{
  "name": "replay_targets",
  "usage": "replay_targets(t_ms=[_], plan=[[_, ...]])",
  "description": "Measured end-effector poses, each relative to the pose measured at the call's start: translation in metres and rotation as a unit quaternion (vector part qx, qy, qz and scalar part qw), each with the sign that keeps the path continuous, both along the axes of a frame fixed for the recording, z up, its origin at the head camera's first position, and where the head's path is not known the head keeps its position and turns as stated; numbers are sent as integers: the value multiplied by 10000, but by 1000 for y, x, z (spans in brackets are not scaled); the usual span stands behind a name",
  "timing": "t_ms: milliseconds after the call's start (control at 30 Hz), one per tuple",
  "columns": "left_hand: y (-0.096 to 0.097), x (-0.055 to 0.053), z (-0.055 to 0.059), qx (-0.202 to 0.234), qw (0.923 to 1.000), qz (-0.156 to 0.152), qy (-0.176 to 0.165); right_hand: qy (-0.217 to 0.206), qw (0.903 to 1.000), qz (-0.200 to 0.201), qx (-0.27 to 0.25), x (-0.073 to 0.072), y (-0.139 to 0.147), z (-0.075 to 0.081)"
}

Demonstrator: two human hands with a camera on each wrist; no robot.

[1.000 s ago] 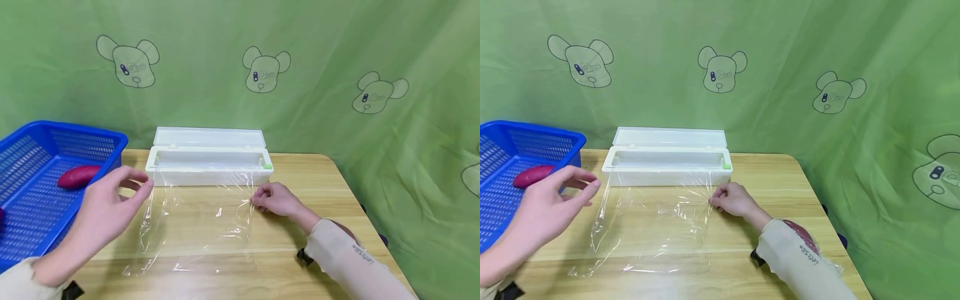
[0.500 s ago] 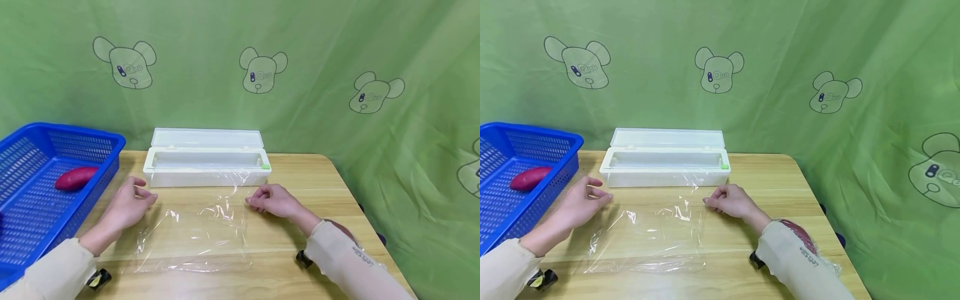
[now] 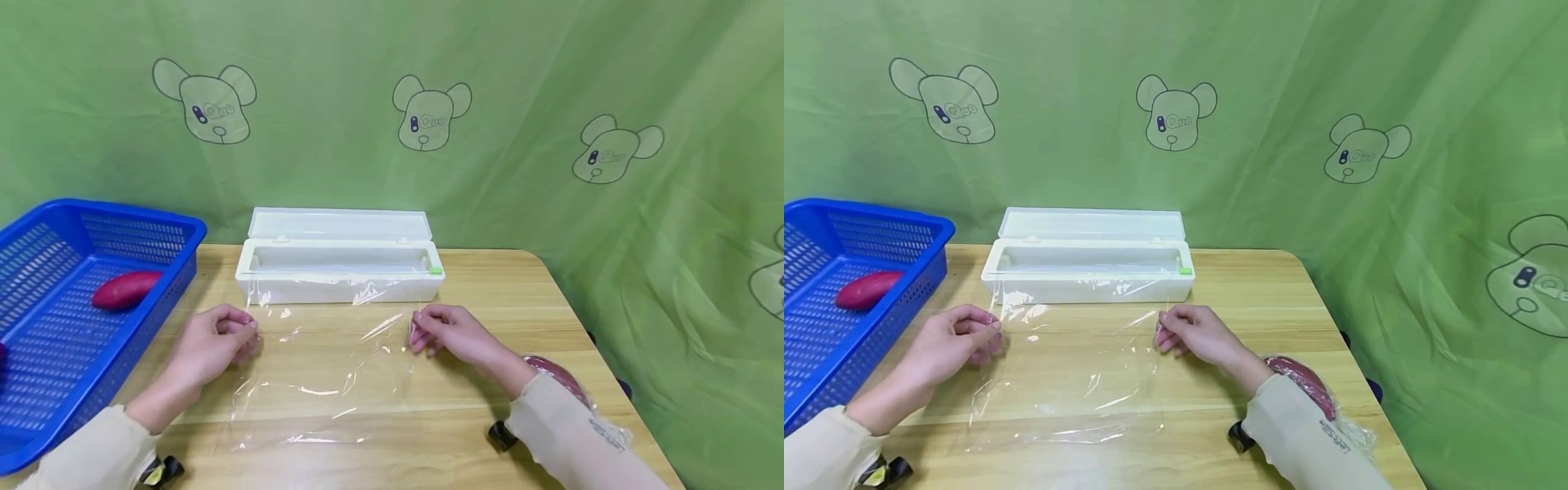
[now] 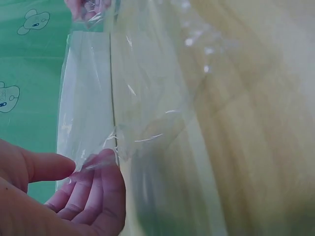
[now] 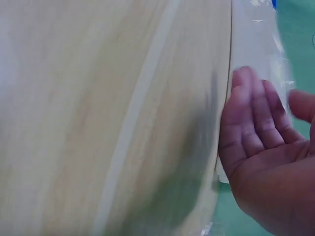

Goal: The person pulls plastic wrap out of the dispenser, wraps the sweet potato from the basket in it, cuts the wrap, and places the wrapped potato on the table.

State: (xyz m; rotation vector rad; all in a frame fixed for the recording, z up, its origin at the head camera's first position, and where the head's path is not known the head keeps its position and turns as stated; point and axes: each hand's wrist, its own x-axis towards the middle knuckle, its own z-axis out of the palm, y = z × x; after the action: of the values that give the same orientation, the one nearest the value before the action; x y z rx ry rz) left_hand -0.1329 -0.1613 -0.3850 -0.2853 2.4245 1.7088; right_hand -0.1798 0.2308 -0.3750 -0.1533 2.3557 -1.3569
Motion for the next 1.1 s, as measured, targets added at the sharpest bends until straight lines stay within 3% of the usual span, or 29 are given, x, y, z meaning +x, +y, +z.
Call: replay_targets(t_ms=[100, 233, 400, 533, 700, 867, 1000, 1100], plan=[[1, 1, -3, 166, 9998, -17, -73, -24, 9997, -227, -65, 2, 2, 2], [4, 6, -7, 215, 9997, -145, -42, 65, 9983, -406, 419, 3, 3, 0], [6, 10, -10, -42, 9998, -208, -32, 44, 9949, -341, 953, 3, 2, -5], [5, 12, -12, -302, 9993, -218, 24, 103, 9937, -441, 1028, 5, 2, -7], [0, 19, -13, -629, 9953, -302, 677, 58, 9961, -498, 732, 5, 5, -7], [-4, 27, -9, -1276, 9795, -160, 1553, -240, 9973, -565, 401, 5, 10, -3], [-5, 28, -6, -1612, 9687, -228, 1875, 97, 9929, -694, 959, 11, 14, 7], [-4, 28, -5, -1731, 9656, -322, 1915, 826, 9799, -615, 1711, 19, 14, 17]])
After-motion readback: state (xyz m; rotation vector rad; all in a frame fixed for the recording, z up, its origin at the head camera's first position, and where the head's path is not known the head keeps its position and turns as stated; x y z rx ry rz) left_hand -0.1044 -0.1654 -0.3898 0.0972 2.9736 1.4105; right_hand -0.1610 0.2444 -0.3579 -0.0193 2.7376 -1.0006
